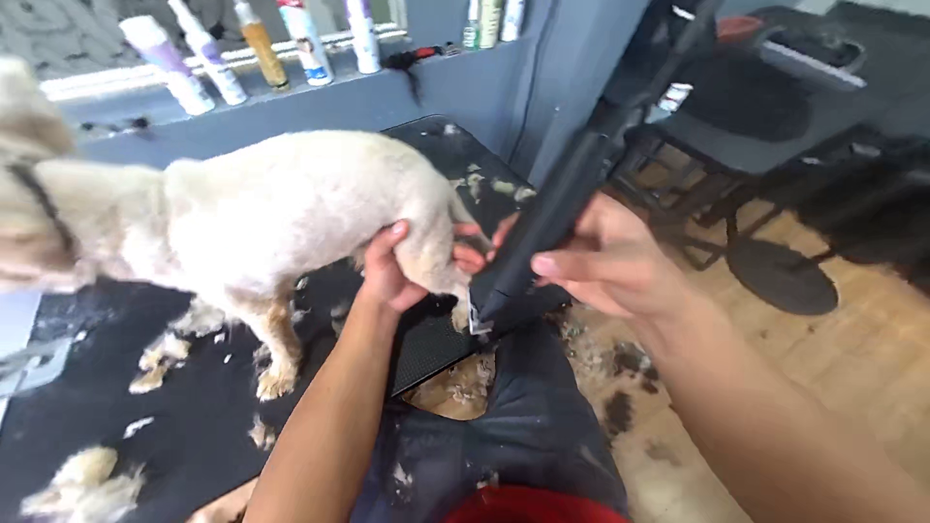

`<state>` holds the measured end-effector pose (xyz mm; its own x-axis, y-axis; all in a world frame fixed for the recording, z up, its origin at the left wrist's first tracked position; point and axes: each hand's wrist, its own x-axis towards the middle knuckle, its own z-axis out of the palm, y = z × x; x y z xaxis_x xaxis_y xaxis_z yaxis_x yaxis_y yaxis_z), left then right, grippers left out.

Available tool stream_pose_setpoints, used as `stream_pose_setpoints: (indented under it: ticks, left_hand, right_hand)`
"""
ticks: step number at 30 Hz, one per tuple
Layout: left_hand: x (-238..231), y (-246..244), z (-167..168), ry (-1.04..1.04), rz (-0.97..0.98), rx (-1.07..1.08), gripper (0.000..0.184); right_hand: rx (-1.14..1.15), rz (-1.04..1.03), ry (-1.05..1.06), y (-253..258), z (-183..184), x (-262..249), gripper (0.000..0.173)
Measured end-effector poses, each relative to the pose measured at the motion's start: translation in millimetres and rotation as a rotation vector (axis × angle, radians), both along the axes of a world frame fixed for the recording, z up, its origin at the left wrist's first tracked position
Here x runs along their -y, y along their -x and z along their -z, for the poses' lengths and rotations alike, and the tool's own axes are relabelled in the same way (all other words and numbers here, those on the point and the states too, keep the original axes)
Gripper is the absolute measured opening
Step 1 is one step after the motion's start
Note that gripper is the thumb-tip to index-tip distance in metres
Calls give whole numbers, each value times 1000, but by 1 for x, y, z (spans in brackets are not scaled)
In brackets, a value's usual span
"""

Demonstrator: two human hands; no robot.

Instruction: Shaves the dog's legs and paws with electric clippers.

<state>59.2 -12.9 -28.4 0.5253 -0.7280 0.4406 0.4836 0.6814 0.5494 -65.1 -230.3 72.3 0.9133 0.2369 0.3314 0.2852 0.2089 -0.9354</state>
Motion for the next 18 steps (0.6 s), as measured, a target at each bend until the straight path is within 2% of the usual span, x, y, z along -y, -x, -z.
stream_pose_setpoints:
  ticks: [2,3,5,7,10,14,18]
  left_hand:
    - [4,-4,-5,-28,22,43,67]
    - [4,-5,-11,-55,-6,63,61]
    - [3,-1,-30,-185,-133,101,47]
    - [-1,2,-51,-367,-251,165,44]
    - [-12,-3,-61,-503,-321,230,43]
    - [-23,-8,-64,-539,-296,347,43]
    - [-25,-12,-66,-514,-294,434,45]
  right_hand:
    - [106,115,224,17,-7,-13,56]
    - [186,208,361,25,-11,-22,60]
    - [353,350,542,34,-12,-38,64]
    - [504,402,677,38,-12,-48,68]
    - [710,431,765,37,-9,-58,63]
    - [915,455,824,28,7,-69,49]
    - [1166,488,1030,18,25,-80,52]
